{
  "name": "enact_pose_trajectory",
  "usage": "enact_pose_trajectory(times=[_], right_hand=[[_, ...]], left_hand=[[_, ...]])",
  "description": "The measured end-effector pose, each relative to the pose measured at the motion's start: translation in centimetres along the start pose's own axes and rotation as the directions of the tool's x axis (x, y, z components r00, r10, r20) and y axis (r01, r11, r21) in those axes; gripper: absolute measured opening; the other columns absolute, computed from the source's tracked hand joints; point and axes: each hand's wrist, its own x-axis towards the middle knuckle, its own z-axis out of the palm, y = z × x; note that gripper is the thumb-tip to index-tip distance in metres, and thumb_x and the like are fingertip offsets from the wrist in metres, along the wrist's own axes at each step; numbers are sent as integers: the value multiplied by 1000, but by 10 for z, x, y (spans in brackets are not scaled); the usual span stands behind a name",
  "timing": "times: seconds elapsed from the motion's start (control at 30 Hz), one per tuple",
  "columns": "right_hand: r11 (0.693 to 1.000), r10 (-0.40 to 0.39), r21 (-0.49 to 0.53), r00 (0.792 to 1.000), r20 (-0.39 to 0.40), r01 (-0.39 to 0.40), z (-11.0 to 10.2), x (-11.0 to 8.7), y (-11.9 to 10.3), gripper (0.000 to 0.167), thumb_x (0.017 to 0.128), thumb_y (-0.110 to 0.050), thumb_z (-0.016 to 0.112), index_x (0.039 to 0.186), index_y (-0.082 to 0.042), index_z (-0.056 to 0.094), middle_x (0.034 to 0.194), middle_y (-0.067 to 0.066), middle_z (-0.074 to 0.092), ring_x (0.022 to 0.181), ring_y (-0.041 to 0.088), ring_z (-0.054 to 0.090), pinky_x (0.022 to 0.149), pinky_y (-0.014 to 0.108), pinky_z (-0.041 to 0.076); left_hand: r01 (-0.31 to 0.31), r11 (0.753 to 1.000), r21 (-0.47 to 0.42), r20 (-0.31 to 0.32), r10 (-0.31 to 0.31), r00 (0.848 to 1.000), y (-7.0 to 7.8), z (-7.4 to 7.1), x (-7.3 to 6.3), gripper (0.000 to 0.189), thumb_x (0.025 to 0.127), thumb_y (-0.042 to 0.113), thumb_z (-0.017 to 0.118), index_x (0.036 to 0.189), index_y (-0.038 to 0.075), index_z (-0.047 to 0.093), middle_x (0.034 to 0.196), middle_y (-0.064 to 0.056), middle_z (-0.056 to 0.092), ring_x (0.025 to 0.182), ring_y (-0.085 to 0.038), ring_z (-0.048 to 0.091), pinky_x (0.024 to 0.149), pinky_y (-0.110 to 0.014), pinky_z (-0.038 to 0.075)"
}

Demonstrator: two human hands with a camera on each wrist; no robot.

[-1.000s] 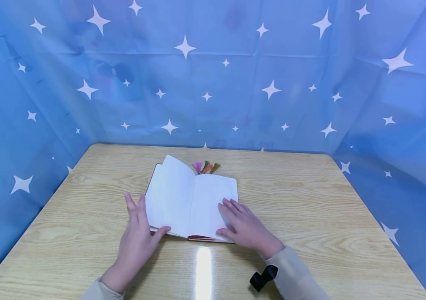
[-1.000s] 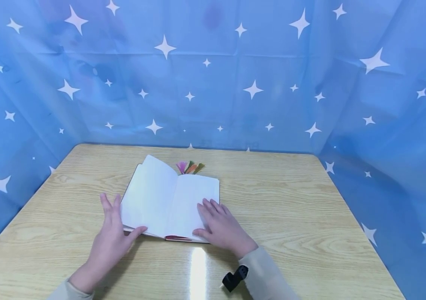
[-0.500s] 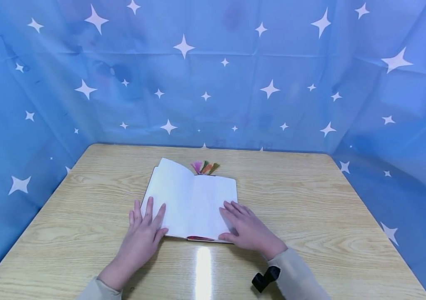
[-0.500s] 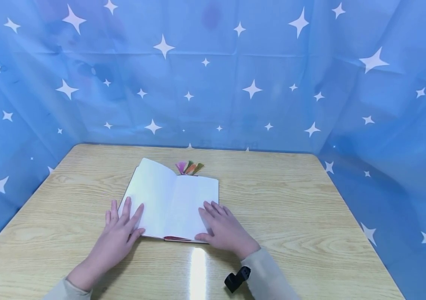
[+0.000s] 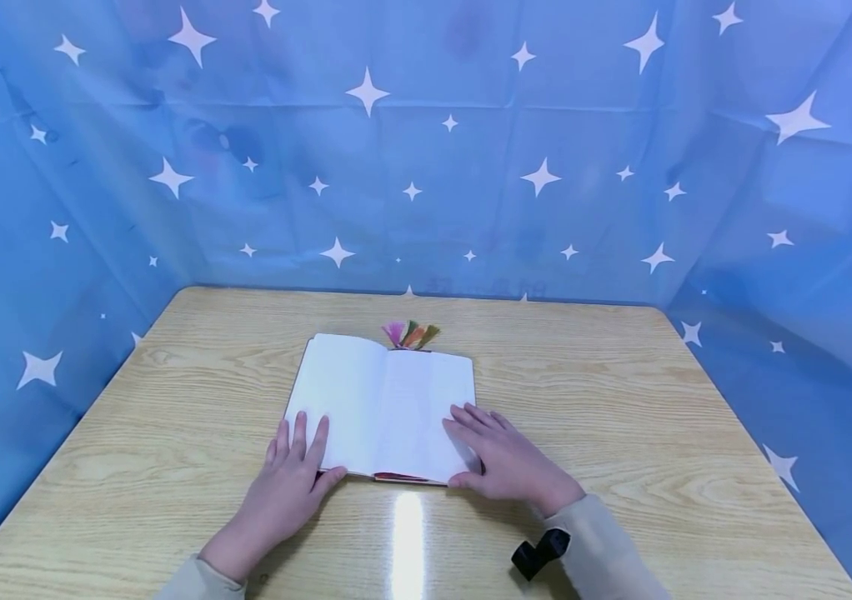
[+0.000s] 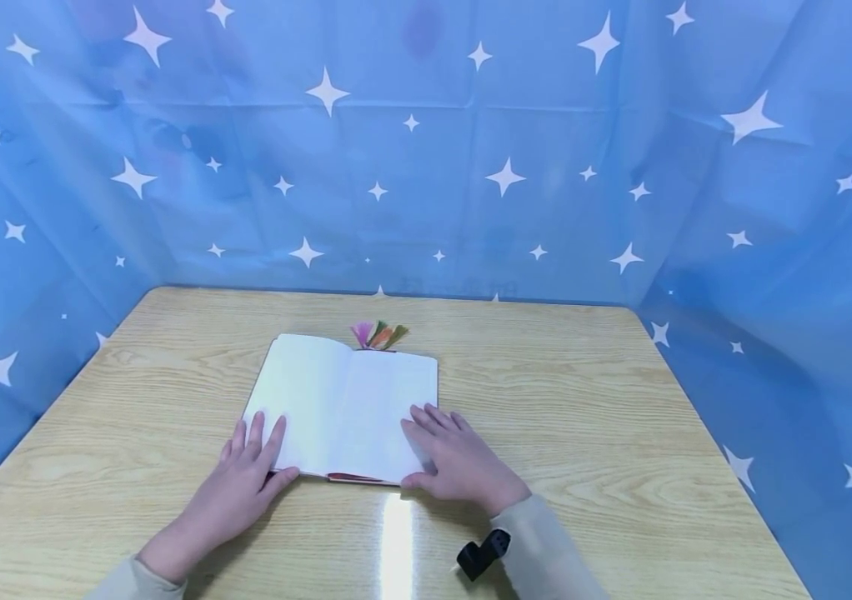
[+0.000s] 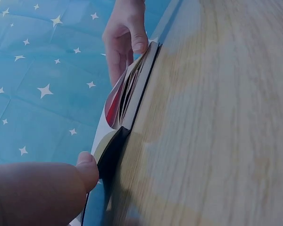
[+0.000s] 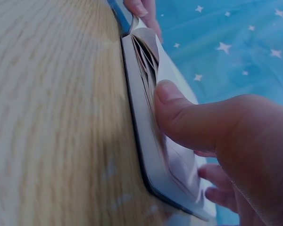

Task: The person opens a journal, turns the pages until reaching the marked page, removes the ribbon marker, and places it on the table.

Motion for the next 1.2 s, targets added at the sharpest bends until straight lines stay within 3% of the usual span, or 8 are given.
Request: enact_pose_trajectory(times=[0.53, 0.9, 1.2], right_hand=[[1000, 4, 12, 1000, 19, -4, -1, -1, 1, 77, 83, -52, 61, 143, -9, 37, 148, 11, 30, 136, 32, 23, 104, 56, 23], [1000, 14, 4, 1000, 17, -14, -2, 2, -1, 71, 86, -50, 58, 142, -11, 40, 147, 9, 34, 136, 29, 25, 106, 54, 22], [1000, -7, -24, 999, -31, 6, -1, 5, -2, 67, 88, -52, 55, 141, -13, 42, 145, 7, 38, 134, 27, 32, 105, 52, 26]], left_hand=[[18, 1000, 2, 80, -18, 997, 2, 1, -3, 76, 93, 52, 45, 145, 0, 26, 144, -35, 18, 132, -51, 10, 104, -60, 19], [17, 1000, 16, 91, -19, 996, 0, 4, -2, 80, 91, 56, 44, 145, 1, 26, 145, -34, 17, 132, -51, 10, 104, -60, 17], [36, 999, 32, 77, -39, 996, 1, 5, -2, 85, 89, 62, 43, 144, -1, 28, 145, -34, 19, 132, -52, 11, 104, -61, 17]])
